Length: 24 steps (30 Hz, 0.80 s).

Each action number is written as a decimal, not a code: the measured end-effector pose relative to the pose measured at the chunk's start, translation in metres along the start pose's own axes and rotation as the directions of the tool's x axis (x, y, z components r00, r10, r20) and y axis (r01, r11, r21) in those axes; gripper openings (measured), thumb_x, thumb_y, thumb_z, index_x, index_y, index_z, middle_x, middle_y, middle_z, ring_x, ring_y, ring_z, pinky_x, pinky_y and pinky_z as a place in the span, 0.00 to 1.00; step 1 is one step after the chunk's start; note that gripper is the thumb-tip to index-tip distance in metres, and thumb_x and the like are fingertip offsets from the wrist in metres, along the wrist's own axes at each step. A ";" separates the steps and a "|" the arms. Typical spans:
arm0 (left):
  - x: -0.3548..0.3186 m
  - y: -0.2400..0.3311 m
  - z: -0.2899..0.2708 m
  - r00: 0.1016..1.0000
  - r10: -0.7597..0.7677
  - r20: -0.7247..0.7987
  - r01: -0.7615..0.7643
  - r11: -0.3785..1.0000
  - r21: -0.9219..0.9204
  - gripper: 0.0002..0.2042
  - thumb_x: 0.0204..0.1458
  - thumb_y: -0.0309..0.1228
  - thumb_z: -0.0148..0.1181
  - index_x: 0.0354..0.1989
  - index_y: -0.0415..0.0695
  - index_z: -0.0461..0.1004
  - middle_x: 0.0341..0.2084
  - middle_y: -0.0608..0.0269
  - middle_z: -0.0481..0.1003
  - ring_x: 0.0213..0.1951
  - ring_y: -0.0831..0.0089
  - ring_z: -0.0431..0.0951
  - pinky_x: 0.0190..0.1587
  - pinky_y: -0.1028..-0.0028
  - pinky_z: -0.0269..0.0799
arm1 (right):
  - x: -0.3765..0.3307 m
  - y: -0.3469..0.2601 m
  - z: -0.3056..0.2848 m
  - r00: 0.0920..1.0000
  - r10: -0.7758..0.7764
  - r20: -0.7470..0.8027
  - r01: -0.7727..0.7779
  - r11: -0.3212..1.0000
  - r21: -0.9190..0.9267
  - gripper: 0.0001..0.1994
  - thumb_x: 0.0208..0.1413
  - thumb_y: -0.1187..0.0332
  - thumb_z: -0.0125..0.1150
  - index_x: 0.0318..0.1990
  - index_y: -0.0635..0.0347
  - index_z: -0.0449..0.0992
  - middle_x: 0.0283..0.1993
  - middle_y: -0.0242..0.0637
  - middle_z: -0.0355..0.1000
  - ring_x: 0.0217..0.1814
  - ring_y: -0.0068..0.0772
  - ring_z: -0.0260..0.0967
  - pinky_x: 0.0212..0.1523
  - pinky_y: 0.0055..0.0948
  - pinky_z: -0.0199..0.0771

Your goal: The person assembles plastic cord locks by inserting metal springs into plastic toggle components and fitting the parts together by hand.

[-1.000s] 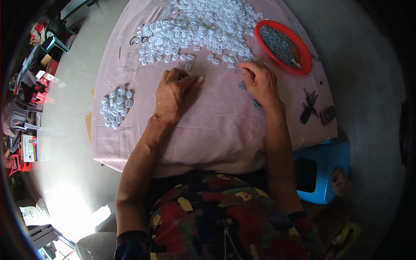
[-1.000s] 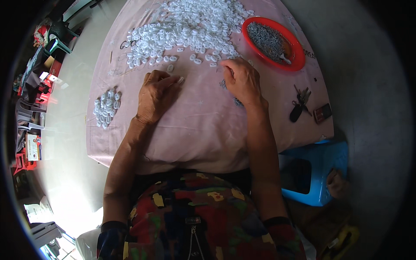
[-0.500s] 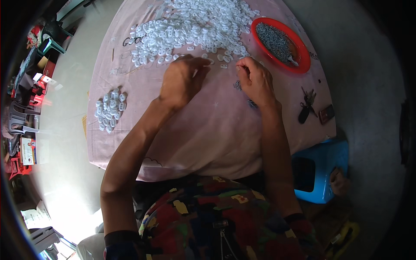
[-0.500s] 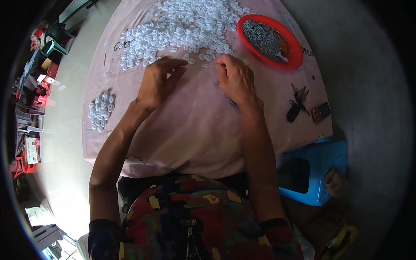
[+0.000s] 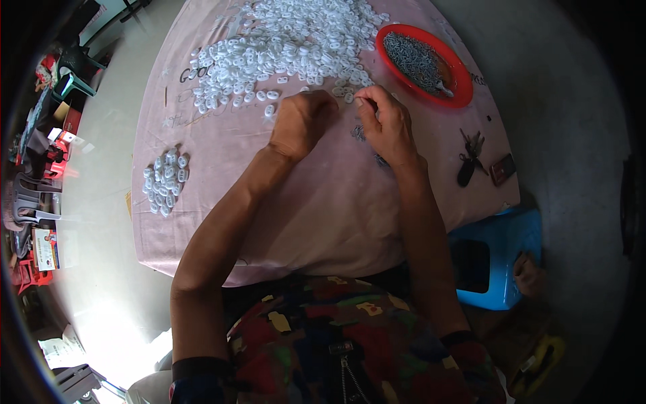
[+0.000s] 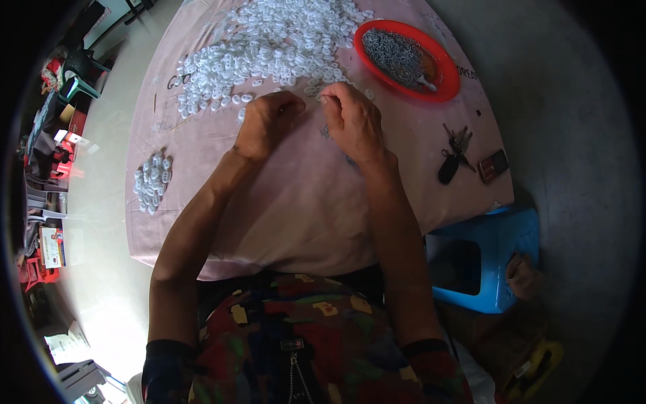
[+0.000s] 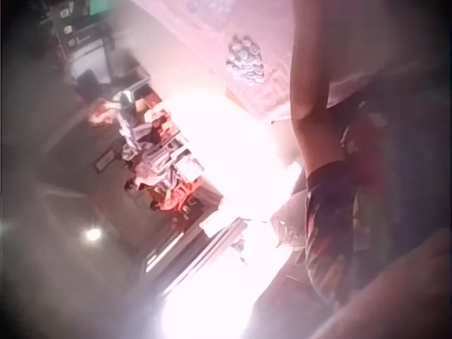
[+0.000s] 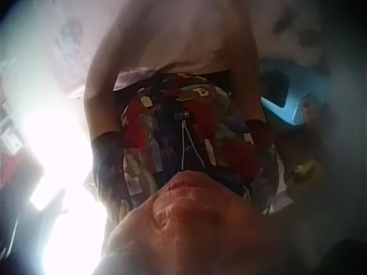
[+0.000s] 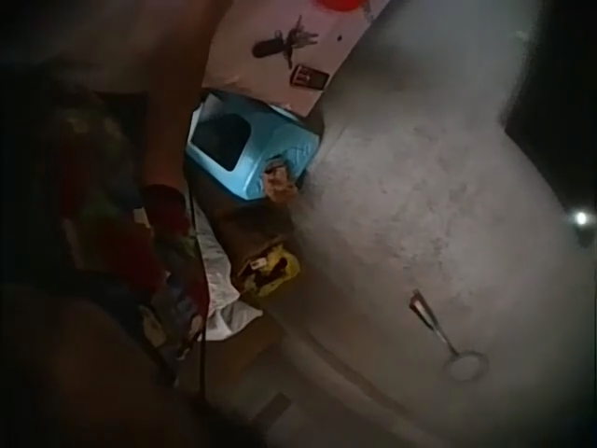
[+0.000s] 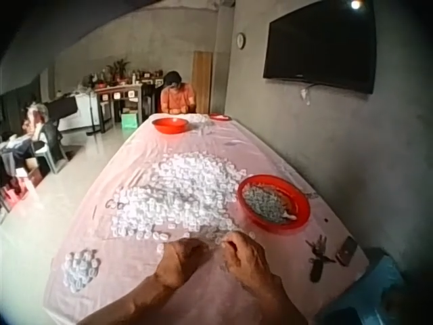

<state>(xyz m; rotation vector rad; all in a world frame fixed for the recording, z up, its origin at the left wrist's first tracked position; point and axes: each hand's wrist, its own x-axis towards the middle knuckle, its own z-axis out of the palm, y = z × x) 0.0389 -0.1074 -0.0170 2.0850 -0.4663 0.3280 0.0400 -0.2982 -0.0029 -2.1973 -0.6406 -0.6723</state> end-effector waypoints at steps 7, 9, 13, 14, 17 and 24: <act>-0.043 0.041 -0.055 0.778 -0.453 0.435 0.594 0.305 -0.744 0.10 0.57 0.34 0.59 0.43 0.43 0.75 0.24 0.71 0.72 0.21 0.88 0.63 0.21 0.87 0.54 | 0.000 -0.026 0.004 0.984 0.120 0.133 -0.150 0.957 0.248 0.06 0.59 0.71 0.56 0.40 0.63 0.72 0.28 0.30 0.70 0.30 0.16 0.65 0.31 0.21 0.66; -0.055 0.041 -0.063 0.769 -0.405 0.495 0.564 0.062 -0.824 0.09 0.57 0.31 0.58 0.43 0.42 0.74 0.26 0.69 0.73 0.23 0.86 0.65 0.21 0.87 0.55 | -0.001 -0.037 0.006 0.972 0.155 0.177 -0.205 0.928 0.313 0.06 0.60 0.70 0.55 0.40 0.63 0.72 0.29 0.29 0.69 0.31 0.15 0.63 0.33 0.19 0.65; -0.072 0.045 -0.083 0.760 -0.402 0.511 0.526 -0.082 -0.847 0.09 0.56 0.27 0.59 0.44 0.42 0.74 0.29 0.65 0.75 0.25 0.85 0.70 0.24 0.87 0.61 | 0.005 -0.063 0.009 0.935 0.153 0.321 -0.299 0.827 0.477 0.07 0.61 0.70 0.55 0.40 0.64 0.72 0.32 0.27 0.69 0.35 0.13 0.62 0.37 0.16 0.63; -0.074 0.048 -0.089 0.765 -0.413 0.494 0.522 -0.053 -0.852 0.10 0.55 0.26 0.59 0.46 0.42 0.74 0.30 0.65 0.76 0.27 0.84 0.71 0.26 0.87 0.62 | 0.007 -0.071 0.008 0.933 0.143 0.331 -0.297 0.825 0.481 0.07 0.61 0.70 0.55 0.40 0.64 0.72 0.32 0.27 0.69 0.35 0.13 0.62 0.37 0.16 0.63; -0.089 0.055 -0.100 0.791 -0.464 0.399 0.477 0.058 -0.877 0.12 0.53 0.24 0.60 0.47 0.41 0.74 0.32 0.66 0.75 0.30 0.84 0.71 0.29 0.86 0.63 | 0.016 -0.102 0.007 0.888 0.117 0.445 -0.367 0.764 0.531 0.06 0.61 0.70 0.55 0.40 0.64 0.72 0.33 0.27 0.69 0.35 0.13 0.63 0.37 0.16 0.63; -0.118 0.070 -0.104 0.868 -0.490 0.077 0.285 0.365 -0.886 0.12 0.53 0.22 0.60 0.46 0.42 0.75 0.30 0.72 0.75 0.32 0.86 0.72 0.34 0.84 0.65 | 0.001 -0.139 0.023 0.904 0.066 0.421 -0.381 0.571 0.727 0.07 0.61 0.69 0.56 0.41 0.63 0.73 0.34 0.29 0.71 0.35 0.14 0.65 0.36 0.15 0.64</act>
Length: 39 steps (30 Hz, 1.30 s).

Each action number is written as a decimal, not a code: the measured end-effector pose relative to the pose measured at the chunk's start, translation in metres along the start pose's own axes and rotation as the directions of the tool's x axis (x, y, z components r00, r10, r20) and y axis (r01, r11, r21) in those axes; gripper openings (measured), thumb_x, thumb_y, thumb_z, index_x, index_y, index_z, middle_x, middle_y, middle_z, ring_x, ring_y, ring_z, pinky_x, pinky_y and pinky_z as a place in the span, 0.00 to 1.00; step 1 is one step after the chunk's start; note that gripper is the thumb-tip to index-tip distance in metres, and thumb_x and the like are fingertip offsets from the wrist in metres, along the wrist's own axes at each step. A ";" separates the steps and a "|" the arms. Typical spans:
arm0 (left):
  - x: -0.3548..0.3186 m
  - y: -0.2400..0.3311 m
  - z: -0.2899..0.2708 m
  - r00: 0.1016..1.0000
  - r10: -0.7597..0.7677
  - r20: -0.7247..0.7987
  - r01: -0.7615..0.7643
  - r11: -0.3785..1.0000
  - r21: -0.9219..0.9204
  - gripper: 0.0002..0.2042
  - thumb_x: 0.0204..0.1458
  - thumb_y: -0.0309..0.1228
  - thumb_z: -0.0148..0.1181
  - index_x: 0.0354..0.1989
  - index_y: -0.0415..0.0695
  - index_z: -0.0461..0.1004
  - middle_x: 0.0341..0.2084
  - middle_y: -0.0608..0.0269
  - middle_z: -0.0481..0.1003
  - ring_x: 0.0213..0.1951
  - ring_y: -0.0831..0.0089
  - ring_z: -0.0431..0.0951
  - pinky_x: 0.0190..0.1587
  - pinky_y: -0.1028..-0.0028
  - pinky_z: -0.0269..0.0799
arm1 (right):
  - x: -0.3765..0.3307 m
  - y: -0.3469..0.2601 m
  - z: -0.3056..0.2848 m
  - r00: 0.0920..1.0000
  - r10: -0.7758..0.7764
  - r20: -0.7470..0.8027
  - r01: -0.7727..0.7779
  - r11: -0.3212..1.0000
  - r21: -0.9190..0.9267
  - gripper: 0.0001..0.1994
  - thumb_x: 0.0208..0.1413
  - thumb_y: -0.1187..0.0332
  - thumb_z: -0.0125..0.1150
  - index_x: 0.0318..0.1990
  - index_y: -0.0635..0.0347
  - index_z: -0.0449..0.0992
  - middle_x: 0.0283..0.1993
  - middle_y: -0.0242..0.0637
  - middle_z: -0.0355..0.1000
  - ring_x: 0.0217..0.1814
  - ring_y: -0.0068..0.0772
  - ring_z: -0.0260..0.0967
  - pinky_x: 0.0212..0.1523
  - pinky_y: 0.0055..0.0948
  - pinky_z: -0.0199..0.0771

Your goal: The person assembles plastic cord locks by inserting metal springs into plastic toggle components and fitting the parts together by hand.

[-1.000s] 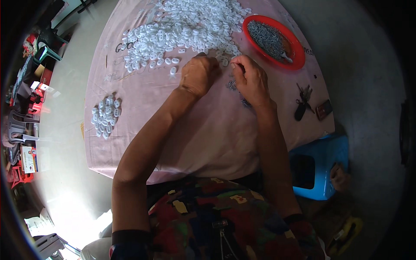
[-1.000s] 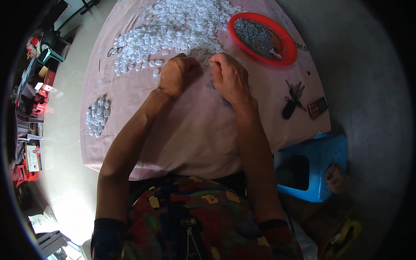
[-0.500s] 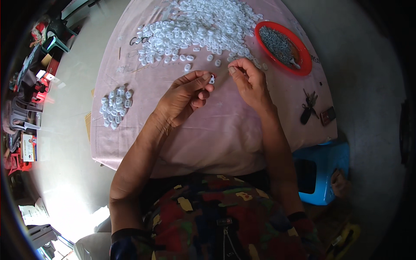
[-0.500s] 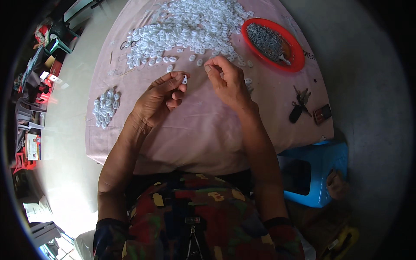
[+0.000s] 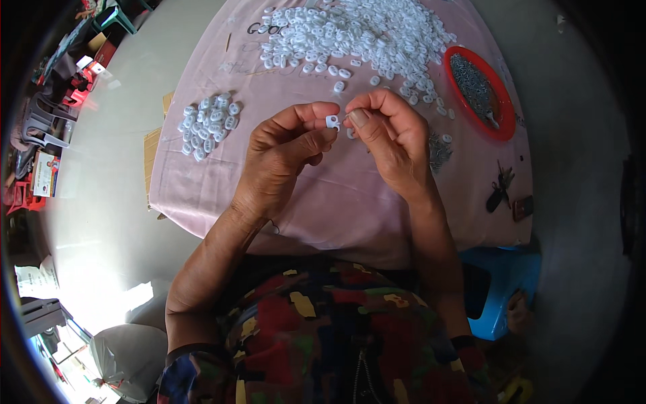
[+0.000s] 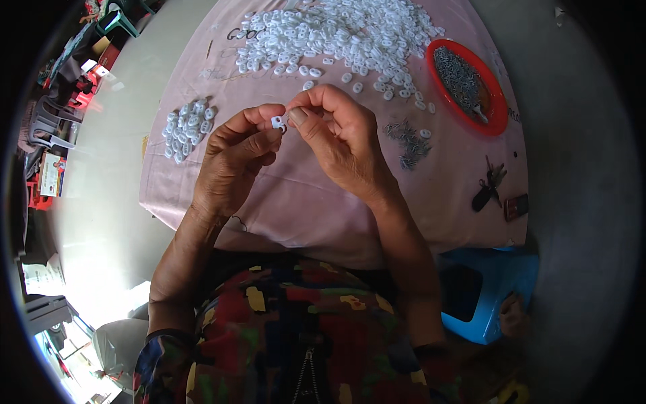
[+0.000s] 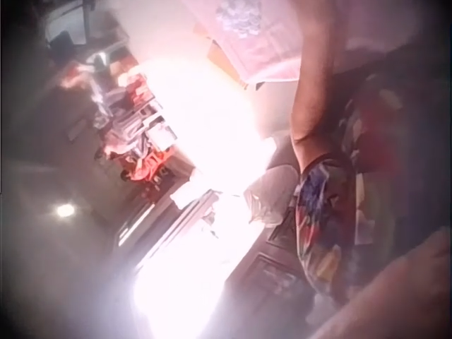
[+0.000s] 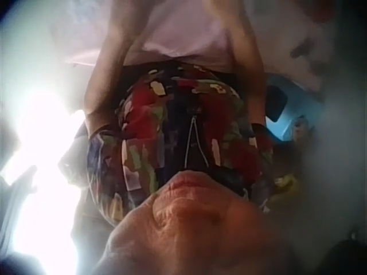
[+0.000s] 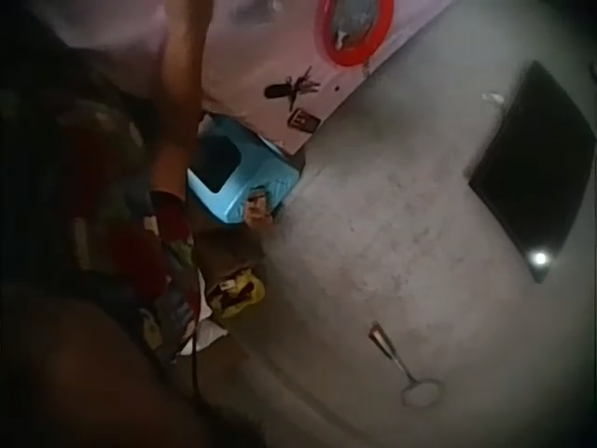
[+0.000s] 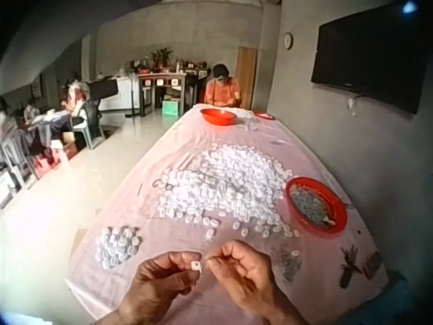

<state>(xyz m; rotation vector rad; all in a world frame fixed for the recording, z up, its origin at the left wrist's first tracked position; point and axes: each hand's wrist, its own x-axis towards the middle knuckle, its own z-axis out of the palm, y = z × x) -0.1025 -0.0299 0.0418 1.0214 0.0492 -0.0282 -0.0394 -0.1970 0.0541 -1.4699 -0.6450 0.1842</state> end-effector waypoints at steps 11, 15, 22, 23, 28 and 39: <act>-0.013 -0.012 0.001 0.999 -0.050 -0.022 0.050 0.998 -0.027 0.08 0.56 0.26 0.58 0.43 0.44 0.74 0.30 0.71 0.77 0.29 0.87 0.70 0.31 0.85 0.62 | -0.016 0.020 0.009 0.999 0.029 -0.045 -0.021 0.985 0.169 0.05 0.59 0.76 0.57 0.40 0.68 0.72 0.36 0.32 0.71 0.37 0.16 0.67 0.40 0.17 0.69; -0.017 -0.013 0.000 0.998 -0.057 0.021 0.058 0.996 -0.067 0.06 0.56 0.29 0.58 0.42 0.46 0.74 0.30 0.72 0.76 0.28 0.88 0.68 0.30 0.87 0.60 | -0.019 0.023 0.009 0.999 0.014 -0.030 -0.009 0.984 0.179 0.05 0.58 0.76 0.57 0.40 0.69 0.73 0.37 0.34 0.72 0.37 0.16 0.67 0.39 0.17 0.70; -0.019 -0.013 -0.001 0.994 -0.110 -0.015 0.110 0.994 0.012 0.07 0.58 0.30 0.57 0.43 0.44 0.73 0.31 0.67 0.75 0.30 0.84 0.70 0.31 0.86 0.63 | -0.019 0.018 0.007 1.000 0.008 -0.029 -0.003 0.989 0.146 0.05 0.58 0.77 0.57 0.40 0.70 0.74 0.37 0.35 0.73 0.37 0.18 0.69 0.40 0.18 0.70; -0.018 -0.014 -0.001 0.995 -0.091 -0.028 0.091 0.996 0.016 0.07 0.58 0.30 0.57 0.43 0.44 0.74 0.32 0.66 0.76 0.29 0.84 0.71 0.30 0.86 0.63 | -0.019 0.016 0.007 1.000 0.010 -0.027 -0.006 0.989 0.145 0.05 0.58 0.77 0.57 0.40 0.70 0.74 0.37 0.35 0.73 0.37 0.18 0.69 0.40 0.18 0.70; -0.016 -0.017 -0.005 0.999 -0.006 -0.040 0.007 1.000 0.030 0.07 0.57 0.28 0.58 0.42 0.41 0.75 0.31 0.67 0.79 0.28 0.85 0.74 0.27 0.86 0.64 | -0.018 0.019 0.008 1.000 -0.020 -0.002 0.020 0.996 0.091 0.08 0.60 0.70 0.57 0.42 0.65 0.74 0.34 0.31 0.73 0.34 0.15 0.68 0.31 0.13 0.62; -0.018 -0.019 -0.004 0.994 0.082 -0.066 -0.069 0.982 0.177 0.08 0.57 0.27 0.57 0.43 0.39 0.75 0.32 0.62 0.79 0.26 0.83 0.73 0.24 0.85 0.62 | -0.019 0.030 0.010 0.992 -0.126 0.012 0.126 0.992 -0.010 0.04 0.60 0.77 0.54 0.40 0.67 0.71 0.37 0.33 0.71 0.36 0.18 0.68 0.39 0.17 0.69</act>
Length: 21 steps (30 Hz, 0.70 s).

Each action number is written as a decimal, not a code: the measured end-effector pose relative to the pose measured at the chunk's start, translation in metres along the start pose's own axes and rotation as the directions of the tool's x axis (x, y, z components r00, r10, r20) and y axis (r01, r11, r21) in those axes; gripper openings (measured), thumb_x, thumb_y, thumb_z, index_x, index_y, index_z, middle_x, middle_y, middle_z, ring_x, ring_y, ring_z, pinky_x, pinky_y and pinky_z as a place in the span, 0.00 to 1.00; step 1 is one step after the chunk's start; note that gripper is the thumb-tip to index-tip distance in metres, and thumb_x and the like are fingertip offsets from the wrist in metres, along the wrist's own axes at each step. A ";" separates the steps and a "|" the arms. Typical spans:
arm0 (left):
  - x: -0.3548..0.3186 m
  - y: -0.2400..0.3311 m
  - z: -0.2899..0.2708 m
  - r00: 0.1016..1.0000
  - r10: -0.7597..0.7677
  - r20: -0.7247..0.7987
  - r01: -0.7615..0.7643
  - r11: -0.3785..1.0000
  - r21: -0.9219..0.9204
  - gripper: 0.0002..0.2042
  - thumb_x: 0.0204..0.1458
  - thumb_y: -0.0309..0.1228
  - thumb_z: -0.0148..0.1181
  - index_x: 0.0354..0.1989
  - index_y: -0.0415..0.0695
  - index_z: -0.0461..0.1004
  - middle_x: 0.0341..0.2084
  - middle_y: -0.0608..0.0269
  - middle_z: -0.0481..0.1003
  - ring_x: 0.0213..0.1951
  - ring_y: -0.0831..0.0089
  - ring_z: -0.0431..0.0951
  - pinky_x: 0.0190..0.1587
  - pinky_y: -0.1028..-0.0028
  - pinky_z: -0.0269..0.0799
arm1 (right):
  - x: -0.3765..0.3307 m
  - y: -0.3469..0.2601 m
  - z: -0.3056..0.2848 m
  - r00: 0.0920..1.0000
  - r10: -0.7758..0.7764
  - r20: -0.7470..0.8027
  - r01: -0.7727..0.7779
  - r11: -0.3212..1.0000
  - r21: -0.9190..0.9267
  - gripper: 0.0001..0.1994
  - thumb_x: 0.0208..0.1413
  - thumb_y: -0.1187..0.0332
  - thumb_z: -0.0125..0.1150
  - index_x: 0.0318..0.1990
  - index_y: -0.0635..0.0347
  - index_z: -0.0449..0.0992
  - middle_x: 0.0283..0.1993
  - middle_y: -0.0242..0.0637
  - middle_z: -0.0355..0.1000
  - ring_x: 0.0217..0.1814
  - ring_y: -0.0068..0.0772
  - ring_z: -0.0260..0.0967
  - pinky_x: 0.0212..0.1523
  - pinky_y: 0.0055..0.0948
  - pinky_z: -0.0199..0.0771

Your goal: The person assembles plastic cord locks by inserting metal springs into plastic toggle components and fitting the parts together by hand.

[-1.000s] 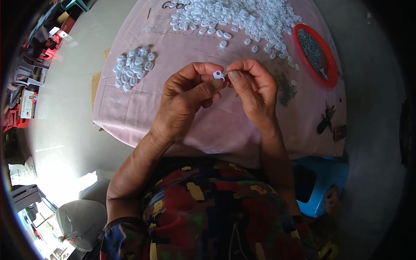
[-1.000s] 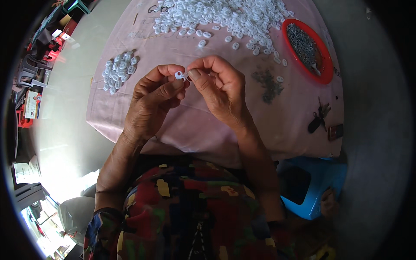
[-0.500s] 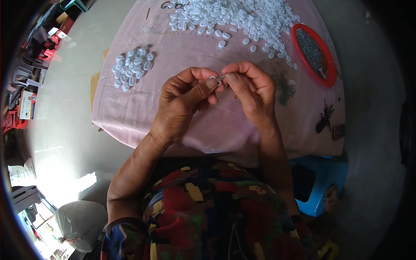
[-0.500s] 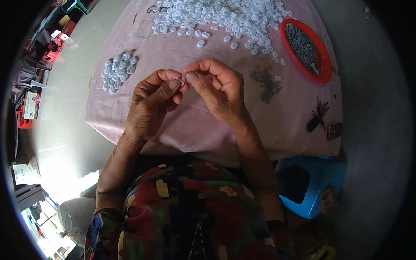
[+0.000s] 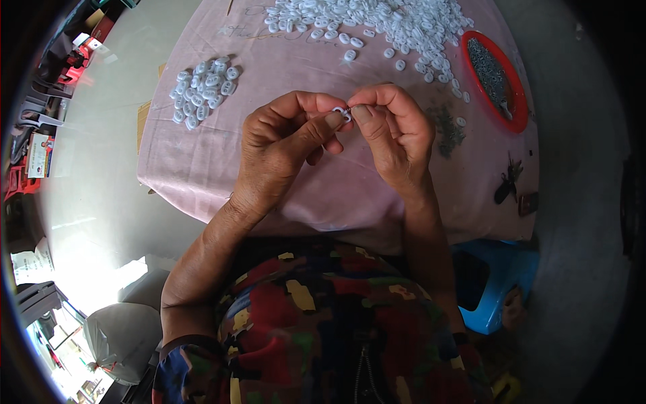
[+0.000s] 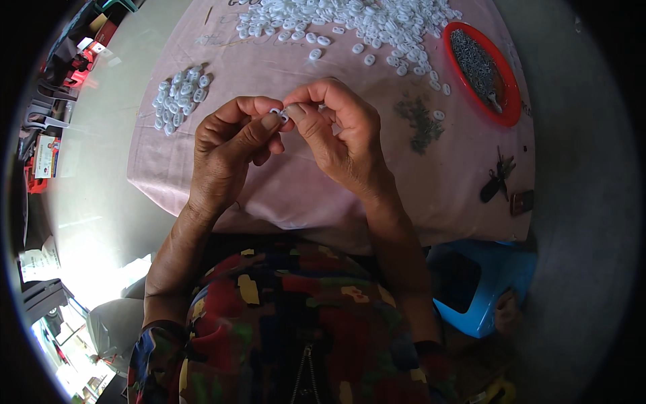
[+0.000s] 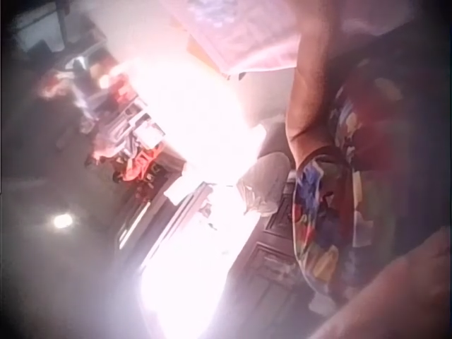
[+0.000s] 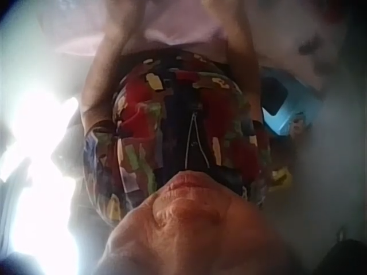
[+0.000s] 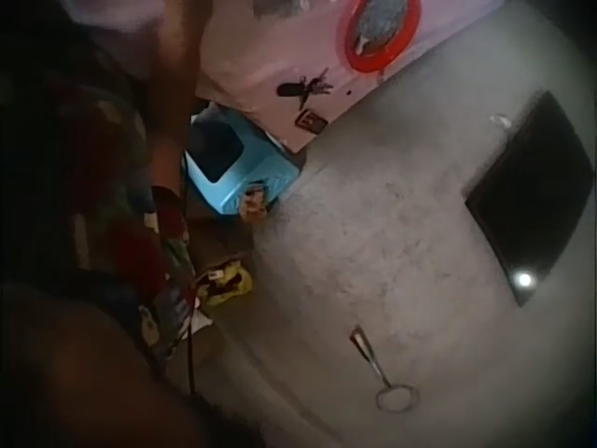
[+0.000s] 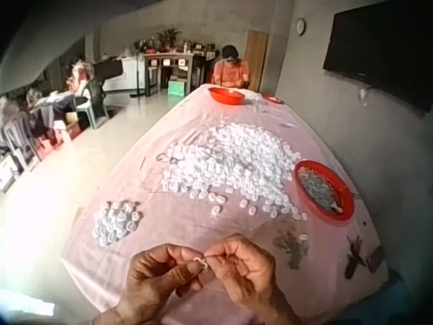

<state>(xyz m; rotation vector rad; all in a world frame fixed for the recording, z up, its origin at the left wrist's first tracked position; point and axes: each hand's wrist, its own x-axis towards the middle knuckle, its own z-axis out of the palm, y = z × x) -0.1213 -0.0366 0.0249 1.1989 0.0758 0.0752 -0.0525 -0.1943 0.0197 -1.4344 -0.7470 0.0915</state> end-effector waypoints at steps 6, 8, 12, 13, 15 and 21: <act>-0.001 0.000 -0.002 1.000 0.006 -0.003 -0.005 1.000 0.026 0.09 0.56 0.27 0.59 0.43 0.38 0.75 0.31 0.61 0.79 0.25 0.83 0.72 0.24 0.85 0.62 | 0.000 -0.002 0.000 1.000 -0.028 0.007 0.029 0.998 -0.064 0.03 0.59 0.78 0.54 0.39 0.68 0.72 0.37 0.33 0.71 0.36 0.18 0.67 0.40 0.17 0.69; -0.002 0.001 -0.002 1.000 0.019 -0.011 -0.018 0.999 0.038 0.09 0.56 0.27 0.59 0.43 0.38 0.76 0.31 0.61 0.79 0.25 0.83 0.73 0.24 0.85 0.62 | 0.000 -0.002 0.000 0.999 -0.033 0.008 0.033 0.997 -0.074 0.03 0.59 0.79 0.54 0.39 0.69 0.72 0.37 0.33 0.71 0.37 0.18 0.67 0.40 0.17 0.68; -0.001 0.000 0.000 0.998 0.034 -0.043 -0.033 0.999 0.038 0.07 0.55 0.27 0.61 0.40 0.39 0.77 0.28 0.65 0.79 0.24 0.85 0.74 0.23 0.86 0.64 | 0.000 -0.001 -0.001 0.998 -0.060 0.013 0.061 0.994 -0.095 0.03 0.59 0.80 0.55 0.39 0.69 0.72 0.37 0.33 0.71 0.37 0.17 0.67 0.40 0.17 0.68; -0.001 0.000 0.000 0.998 0.034 -0.045 -0.032 0.999 0.038 0.07 0.55 0.27 0.61 0.40 0.39 0.77 0.28 0.65 0.79 0.24 0.85 0.74 0.23 0.86 0.64 | 0.000 -0.001 -0.001 0.998 -0.067 0.015 0.068 0.992 -0.107 0.03 0.58 0.80 0.55 0.39 0.69 0.72 0.37 0.33 0.71 0.37 0.17 0.67 0.40 0.17 0.68; -0.002 0.001 0.001 0.998 0.036 -0.057 -0.033 0.998 0.057 0.07 0.54 0.27 0.61 0.39 0.38 0.77 0.28 0.65 0.79 0.23 0.85 0.74 0.23 0.86 0.64 | 0.000 0.001 -0.002 0.997 -0.077 0.020 0.079 0.988 -0.130 0.03 0.58 0.80 0.55 0.39 0.69 0.72 0.37 0.33 0.71 0.37 0.17 0.67 0.40 0.17 0.68; -0.002 -0.002 0.003 0.994 0.066 -0.082 -0.061 0.996 0.069 0.06 0.54 0.26 0.62 0.38 0.38 0.77 0.27 0.64 0.79 0.23 0.85 0.74 0.22 0.86 0.65 | -0.001 0.001 0.000 0.997 -0.079 0.013 0.080 0.987 -0.138 0.03 0.58 0.80 0.55 0.38 0.70 0.72 0.36 0.34 0.72 0.36 0.18 0.68 0.39 0.17 0.70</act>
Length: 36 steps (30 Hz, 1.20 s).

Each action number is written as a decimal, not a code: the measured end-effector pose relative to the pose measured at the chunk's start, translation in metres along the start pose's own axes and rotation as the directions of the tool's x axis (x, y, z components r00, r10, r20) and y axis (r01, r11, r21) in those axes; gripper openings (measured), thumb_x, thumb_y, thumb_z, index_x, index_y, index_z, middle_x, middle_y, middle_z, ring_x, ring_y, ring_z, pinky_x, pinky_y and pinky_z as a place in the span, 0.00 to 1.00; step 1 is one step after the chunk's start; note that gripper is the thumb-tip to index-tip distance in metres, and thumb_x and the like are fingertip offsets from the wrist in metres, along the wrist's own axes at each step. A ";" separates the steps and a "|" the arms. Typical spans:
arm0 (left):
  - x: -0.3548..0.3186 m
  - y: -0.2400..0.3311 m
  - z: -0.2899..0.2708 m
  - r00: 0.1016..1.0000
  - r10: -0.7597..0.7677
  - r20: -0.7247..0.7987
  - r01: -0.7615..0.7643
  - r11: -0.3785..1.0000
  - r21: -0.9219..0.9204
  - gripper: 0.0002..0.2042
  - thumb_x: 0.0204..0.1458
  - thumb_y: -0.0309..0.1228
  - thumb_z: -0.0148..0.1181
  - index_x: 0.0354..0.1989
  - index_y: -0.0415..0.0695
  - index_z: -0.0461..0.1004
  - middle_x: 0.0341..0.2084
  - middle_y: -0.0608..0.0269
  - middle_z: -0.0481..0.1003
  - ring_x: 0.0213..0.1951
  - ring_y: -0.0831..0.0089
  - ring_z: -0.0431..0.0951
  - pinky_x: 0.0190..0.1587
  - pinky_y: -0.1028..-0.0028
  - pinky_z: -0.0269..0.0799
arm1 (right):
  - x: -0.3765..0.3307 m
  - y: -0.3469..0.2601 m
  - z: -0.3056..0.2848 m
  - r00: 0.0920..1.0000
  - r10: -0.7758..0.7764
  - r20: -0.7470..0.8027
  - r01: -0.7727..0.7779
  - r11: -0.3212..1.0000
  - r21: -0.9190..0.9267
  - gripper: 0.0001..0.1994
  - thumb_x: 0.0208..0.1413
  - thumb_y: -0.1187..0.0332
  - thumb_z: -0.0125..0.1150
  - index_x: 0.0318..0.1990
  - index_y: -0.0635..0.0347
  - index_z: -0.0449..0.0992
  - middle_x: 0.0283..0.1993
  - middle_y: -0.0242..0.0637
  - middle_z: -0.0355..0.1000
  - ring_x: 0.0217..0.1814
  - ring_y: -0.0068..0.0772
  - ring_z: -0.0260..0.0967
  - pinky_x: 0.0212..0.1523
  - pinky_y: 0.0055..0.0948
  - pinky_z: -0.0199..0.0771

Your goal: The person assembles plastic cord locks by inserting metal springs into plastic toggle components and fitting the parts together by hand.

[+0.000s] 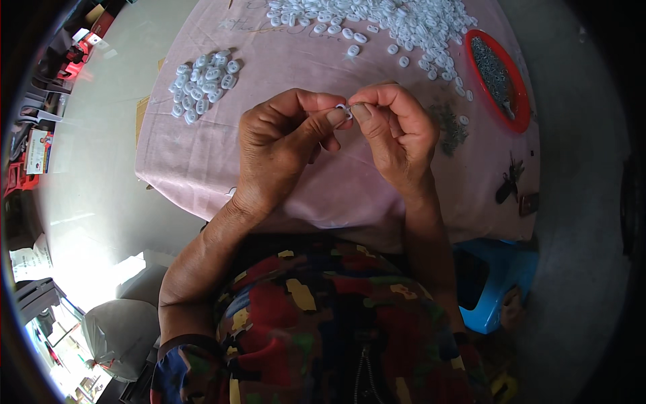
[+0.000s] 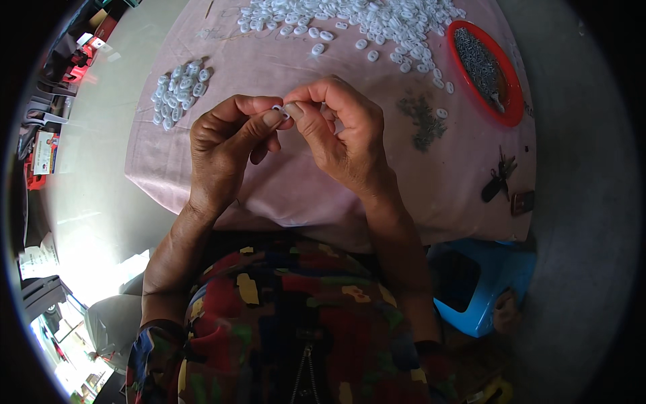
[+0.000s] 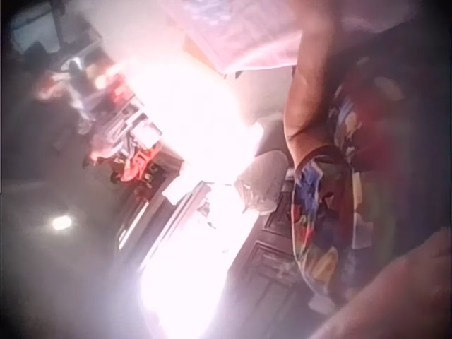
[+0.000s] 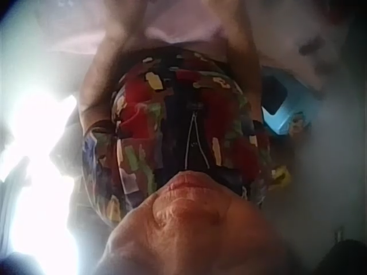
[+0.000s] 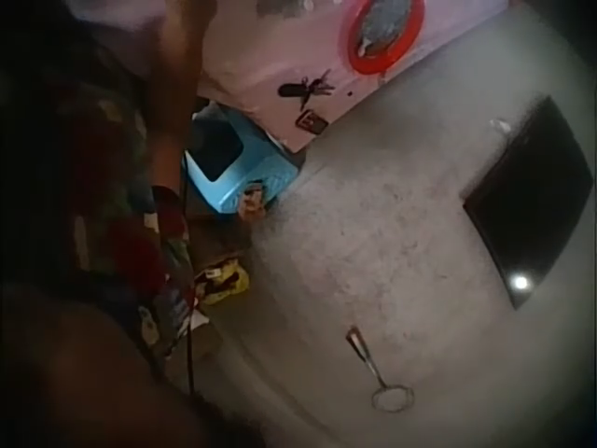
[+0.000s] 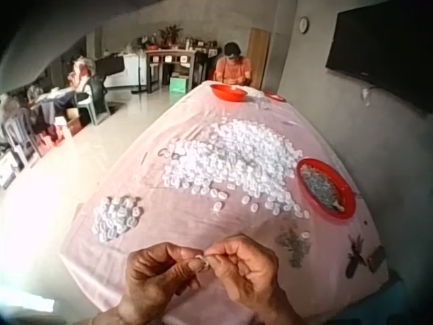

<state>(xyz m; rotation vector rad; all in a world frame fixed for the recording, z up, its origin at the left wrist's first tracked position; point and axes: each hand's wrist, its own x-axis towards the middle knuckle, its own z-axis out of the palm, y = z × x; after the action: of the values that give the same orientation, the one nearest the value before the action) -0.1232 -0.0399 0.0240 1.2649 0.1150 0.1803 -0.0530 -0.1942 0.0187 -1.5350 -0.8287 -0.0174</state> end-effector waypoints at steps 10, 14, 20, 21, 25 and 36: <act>-0.001 -0.004 -0.002 0.999 0.041 -0.005 -0.041 0.999 -0.009 0.06 0.53 0.24 0.62 0.38 0.37 0.77 0.28 0.64 0.79 0.24 0.84 0.74 0.23 0.86 0.66 | 0.000 0.002 0.002 1.000 -0.008 0.021 0.009 0.999 -0.052 0.03 0.58 0.79 0.56 0.38 0.70 0.72 0.35 0.35 0.72 0.35 0.19 0.69 0.38 0.18 0.71; 0.001 -0.001 -0.003 1.000 0.004 0.006 -0.004 1.000 0.006 0.07 0.54 0.26 0.61 0.39 0.37 0.77 0.28 0.64 0.79 0.25 0.84 0.75 0.24 0.86 0.66 | 0.000 0.000 0.003 0.999 0.050 0.012 -0.050 0.998 0.045 0.04 0.58 0.78 0.56 0.39 0.69 0.73 0.35 0.33 0.72 0.34 0.17 0.68 0.37 0.16 0.70; 0.003 0.000 -0.002 0.998 -0.064 0.018 0.065 0.996 -0.062 0.08 0.55 0.28 0.61 0.41 0.38 0.77 0.29 0.65 0.80 0.25 0.84 0.75 0.23 0.86 0.66 | 0.002 -0.007 0.004 0.992 0.108 -0.071 -0.096 0.985 0.146 0.05 0.59 0.76 0.56 0.40 0.67 0.75 0.35 0.30 0.72 0.35 0.13 0.66 0.38 0.13 0.66; 0.002 0.000 -0.001 0.997 -0.069 0.015 0.070 0.996 -0.061 0.08 0.55 0.28 0.61 0.41 0.38 0.77 0.29 0.65 0.80 0.25 0.84 0.75 0.23 0.86 0.66 | 0.001 -0.005 0.004 0.994 0.084 -0.065 -0.076 0.990 0.118 0.05 0.59 0.76 0.56 0.40 0.67 0.75 0.35 0.29 0.72 0.35 0.14 0.66 0.38 0.13 0.66; 0.002 0.000 -0.002 0.999 -0.047 0.012 0.048 0.998 -0.035 0.09 0.55 0.28 0.61 0.41 0.38 0.77 0.29 0.65 0.80 0.25 0.84 0.75 0.23 0.86 0.66 | 0.001 -0.003 0.005 0.998 0.046 -0.051 -0.044 0.998 0.044 0.04 0.59 0.76 0.56 0.39 0.68 0.74 0.35 0.29 0.72 0.36 0.14 0.66 0.39 0.14 0.66; 0.001 0.002 -0.001 1.000 0.018 -0.002 -0.018 1.000 0.001 0.08 0.54 0.26 0.62 0.40 0.36 0.77 0.29 0.64 0.79 0.29 0.83 0.75 0.31 0.82 0.72 | 0.001 -0.001 0.001 0.999 0.028 -0.031 -0.030 0.998 -0.056 0.04 0.58 0.77 0.56 0.38 0.68 0.74 0.35 0.31 0.72 0.36 0.15 0.66 0.39 0.15 0.67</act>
<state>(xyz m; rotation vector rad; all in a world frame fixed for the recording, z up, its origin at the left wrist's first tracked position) -0.1227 -0.0386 0.0253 1.2671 0.1052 0.1969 -0.0535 -0.1934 0.0197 -1.5959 -0.7874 -0.0425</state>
